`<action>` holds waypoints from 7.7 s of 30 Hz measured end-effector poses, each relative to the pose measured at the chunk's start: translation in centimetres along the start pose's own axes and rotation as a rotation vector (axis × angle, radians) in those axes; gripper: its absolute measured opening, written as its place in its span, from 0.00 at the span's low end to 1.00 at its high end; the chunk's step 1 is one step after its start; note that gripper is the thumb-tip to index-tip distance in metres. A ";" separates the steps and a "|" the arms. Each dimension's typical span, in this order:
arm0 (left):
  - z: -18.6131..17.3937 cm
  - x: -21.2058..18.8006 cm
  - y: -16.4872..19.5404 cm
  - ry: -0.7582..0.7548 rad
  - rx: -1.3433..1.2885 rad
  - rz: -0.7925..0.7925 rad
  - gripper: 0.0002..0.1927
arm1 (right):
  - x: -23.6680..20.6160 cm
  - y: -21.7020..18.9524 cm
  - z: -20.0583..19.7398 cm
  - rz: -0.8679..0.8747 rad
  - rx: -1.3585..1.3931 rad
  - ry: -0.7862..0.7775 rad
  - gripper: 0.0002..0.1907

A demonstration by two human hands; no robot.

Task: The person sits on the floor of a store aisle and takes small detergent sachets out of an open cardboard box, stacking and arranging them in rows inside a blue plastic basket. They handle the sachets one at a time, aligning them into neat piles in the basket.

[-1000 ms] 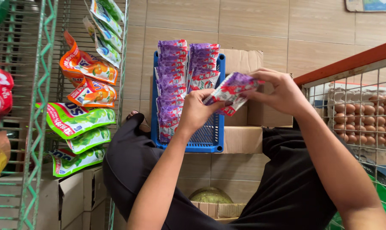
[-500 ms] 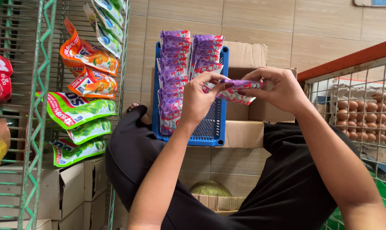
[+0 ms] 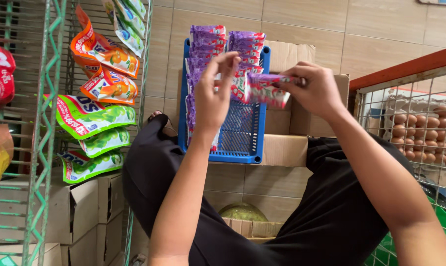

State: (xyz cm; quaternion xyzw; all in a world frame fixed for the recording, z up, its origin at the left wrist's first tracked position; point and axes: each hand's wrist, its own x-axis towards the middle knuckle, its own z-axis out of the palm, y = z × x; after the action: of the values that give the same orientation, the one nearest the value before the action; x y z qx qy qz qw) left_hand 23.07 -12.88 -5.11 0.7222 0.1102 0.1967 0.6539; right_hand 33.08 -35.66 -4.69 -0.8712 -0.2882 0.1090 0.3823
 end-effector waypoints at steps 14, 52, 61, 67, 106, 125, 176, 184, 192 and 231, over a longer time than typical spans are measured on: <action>-3.9 0.6 -0.1 0.055 -0.405 -0.319 0.24 | 4.7 2.7 11.4 -0.014 -0.133 0.062 0.14; -3.1 0.6 -1.9 -0.013 -0.402 -0.403 0.17 | 6.4 1.6 16.3 0.124 -0.303 -0.130 0.65; -3.4 0.5 -1.8 -0.005 -0.405 -0.407 0.16 | 7.5 0.5 16.1 0.157 -0.341 -0.146 0.67; -3.5 0.5 -1.6 0.004 -0.401 -0.437 0.16 | 7.5 0.4 16.9 -0.012 -0.346 -0.088 0.56; -4.1 -0.2 -2.0 -0.007 -0.424 -0.346 0.15 | 6.6 1.4 15.8 -0.171 -0.549 -0.173 0.52; -0.2 -2.1 -5.6 -0.100 -0.210 -0.352 0.14 | -6.8 11.9 3.9 0.237 -0.253 -0.132 0.44; 3.4 -5.6 -4.0 -0.591 -0.553 -0.396 0.22 | -11.0 -0.1 -3.5 0.242 0.822 -0.167 0.10; 3.0 -6.3 -2.2 -0.532 -0.393 -0.397 0.19 | -7.6 -0.6 -1.4 0.278 0.711 -0.032 0.12; 2.2 -5.2 -3.0 -0.163 -0.417 -0.262 0.16 | -5.7 -2.6 0.9 0.342 0.815 -0.019 0.19; -7.5 -3.2 1.1 0.343 -0.108 -0.089 0.15 | 0.6 2.4 15.4 0.401 0.306 0.108 0.12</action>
State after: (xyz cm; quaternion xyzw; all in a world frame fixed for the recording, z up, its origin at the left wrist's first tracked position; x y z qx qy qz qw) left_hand 16.87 -7.55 -3.95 0.6364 0.2411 0.2935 0.6714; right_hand 28.25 -27.30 -16.94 -0.8475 -0.0690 0.1781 0.4953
